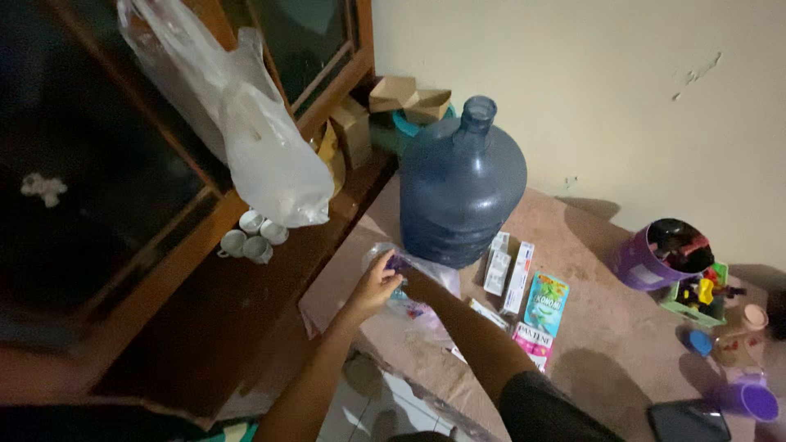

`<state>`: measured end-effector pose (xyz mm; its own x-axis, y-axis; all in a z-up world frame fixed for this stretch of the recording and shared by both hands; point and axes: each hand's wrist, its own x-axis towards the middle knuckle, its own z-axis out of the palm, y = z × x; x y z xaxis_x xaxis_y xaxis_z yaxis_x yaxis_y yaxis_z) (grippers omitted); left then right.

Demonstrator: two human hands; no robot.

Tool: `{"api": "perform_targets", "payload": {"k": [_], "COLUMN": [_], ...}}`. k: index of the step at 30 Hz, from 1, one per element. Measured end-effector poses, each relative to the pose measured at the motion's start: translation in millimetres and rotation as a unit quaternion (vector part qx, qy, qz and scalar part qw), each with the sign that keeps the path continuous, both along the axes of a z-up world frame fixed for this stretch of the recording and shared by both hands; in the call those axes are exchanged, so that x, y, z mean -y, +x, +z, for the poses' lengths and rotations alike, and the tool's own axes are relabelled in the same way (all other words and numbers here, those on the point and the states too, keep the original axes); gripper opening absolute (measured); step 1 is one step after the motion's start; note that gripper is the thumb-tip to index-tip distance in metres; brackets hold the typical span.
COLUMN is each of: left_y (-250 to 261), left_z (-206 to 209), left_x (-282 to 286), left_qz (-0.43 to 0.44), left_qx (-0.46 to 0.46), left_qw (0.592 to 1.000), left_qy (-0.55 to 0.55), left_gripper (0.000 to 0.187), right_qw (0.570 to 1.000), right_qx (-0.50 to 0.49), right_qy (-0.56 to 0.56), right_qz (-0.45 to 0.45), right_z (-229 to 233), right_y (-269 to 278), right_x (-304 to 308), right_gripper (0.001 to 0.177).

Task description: The person organizes various toiletries by hand, removing soap bars and detergent packets from a plastic bag and placing them onto a table next to a water jug.

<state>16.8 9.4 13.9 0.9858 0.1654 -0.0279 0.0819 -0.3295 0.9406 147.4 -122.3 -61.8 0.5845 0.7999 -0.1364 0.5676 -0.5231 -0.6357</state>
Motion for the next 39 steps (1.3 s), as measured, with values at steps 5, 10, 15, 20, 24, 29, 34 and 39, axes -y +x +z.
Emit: {"api": "perform_targets", "payload": {"k": [5, 10, 15, 20, 24, 29, 34, 39], "left_y": [2, -10, -14, -25, -22, -35, -46, -49], "left_z": [32, 49, 57, 64, 47, 23, 24, 48], "left_x": [3, 1, 8, 15, 11, 2, 13, 53], "left_qz": [-0.001, -0.011, 0.014, 0.007, 0.003, -0.044, -0.035, -0.038], "left_qx": [0.012, -0.022, -0.041, -0.096, -0.109, 0.019, 0.031, -0.042], "left_qw": [0.999, 0.999, 0.998, 0.993, 0.992, 0.995, 0.997, 0.978], "left_qy": [-0.039, -0.022, -0.04, -0.067, -0.065, -0.083, -0.06, -0.199], "left_gripper": [0.066, 0.066, 0.064, 0.065, 0.063, 0.043, 0.036, 0.036], "right_qw": [0.999, 0.998, 0.997, 0.994, 0.988, 0.985, 0.914, 0.837], "right_qx": [-0.013, -0.007, -0.013, -0.017, -0.022, -0.039, -0.231, -0.316], "right_qy": [-0.03, -0.045, -0.062, -0.067, -0.052, 0.08, 0.257, 0.396], "right_qz": [-0.011, -0.033, -0.047, -0.084, -0.142, -0.148, -0.213, -0.207], "right_z": [3, 7, 6, 11, 23, 63, 122, 153], "right_y": [-6, -3, -6, -11, -19, -44, -85, -118], "right_x": [-10, -19, -19, -14, 6, 50, 120, 151], "right_gripper": [0.055, 0.051, 0.048, 0.045, 0.043, 0.036, 0.034, 0.042]}}
